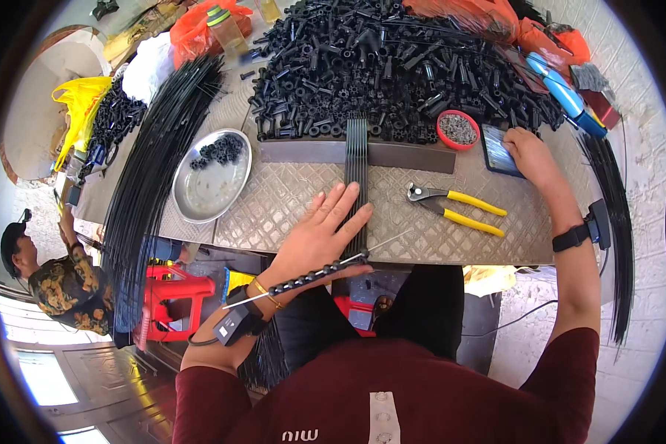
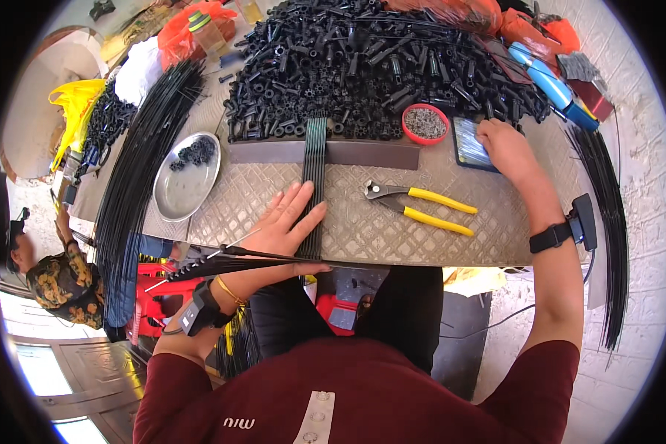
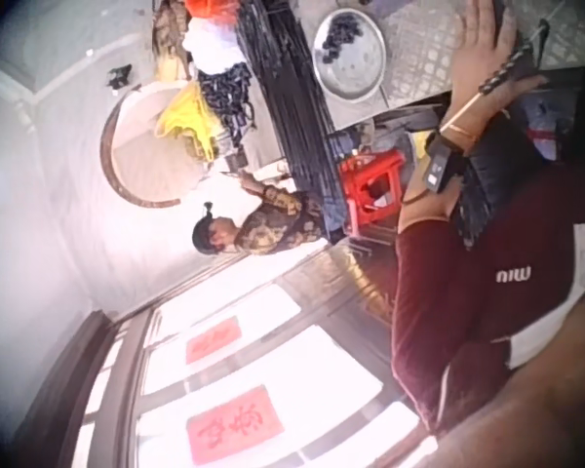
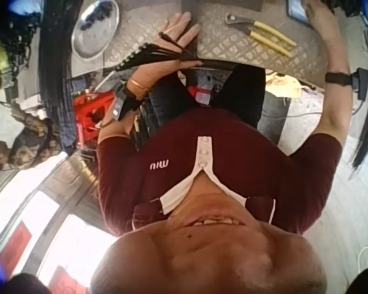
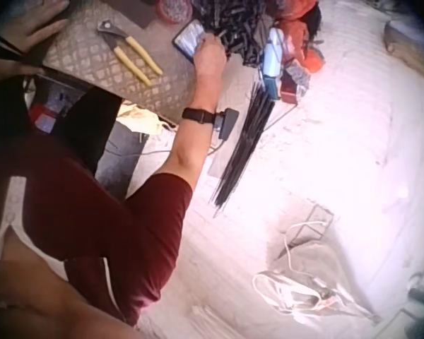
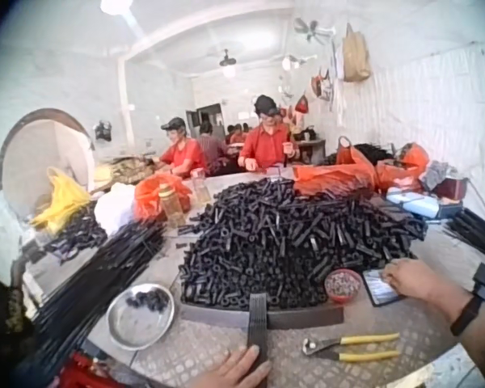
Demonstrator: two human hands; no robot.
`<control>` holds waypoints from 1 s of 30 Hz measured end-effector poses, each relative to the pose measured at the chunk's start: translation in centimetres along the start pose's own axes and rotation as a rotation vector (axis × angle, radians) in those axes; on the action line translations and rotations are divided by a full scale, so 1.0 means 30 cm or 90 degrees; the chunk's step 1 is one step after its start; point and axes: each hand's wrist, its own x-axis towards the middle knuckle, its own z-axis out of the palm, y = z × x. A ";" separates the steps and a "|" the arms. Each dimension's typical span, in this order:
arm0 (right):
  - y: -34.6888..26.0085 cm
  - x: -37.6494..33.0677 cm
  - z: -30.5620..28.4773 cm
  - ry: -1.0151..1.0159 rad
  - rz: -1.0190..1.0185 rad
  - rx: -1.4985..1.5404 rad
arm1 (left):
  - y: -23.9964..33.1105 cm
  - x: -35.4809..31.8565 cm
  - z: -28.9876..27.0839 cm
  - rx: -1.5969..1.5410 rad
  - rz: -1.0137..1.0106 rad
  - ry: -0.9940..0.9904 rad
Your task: Assembling black umbrella ribs and stretchers using manual assembly and pliers.
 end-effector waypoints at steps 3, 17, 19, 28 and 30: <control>0.020 -0.016 -0.009 0.012 0.022 0.050 | 0.003 -0.009 0.008 -0.005 0.007 0.001; -0.003 -0.030 -0.080 0.065 0.015 0.062 | 0.009 -0.019 -0.002 0.001 0.014 0.036; -0.011 -0.020 -0.082 0.063 0.016 0.050 | 0.008 -0.019 -0.001 0.002 0.020 0.047; -0.283 0.103 -0.071 0.057 -0.131 0.197 | -0.007 -0.027 0.025 0.019 0.017 0.056; -0.390 0.152 -0.018 0.051 -0.181 0.225 | -0.008 -0.027 0.022 0.016 0.015 0.050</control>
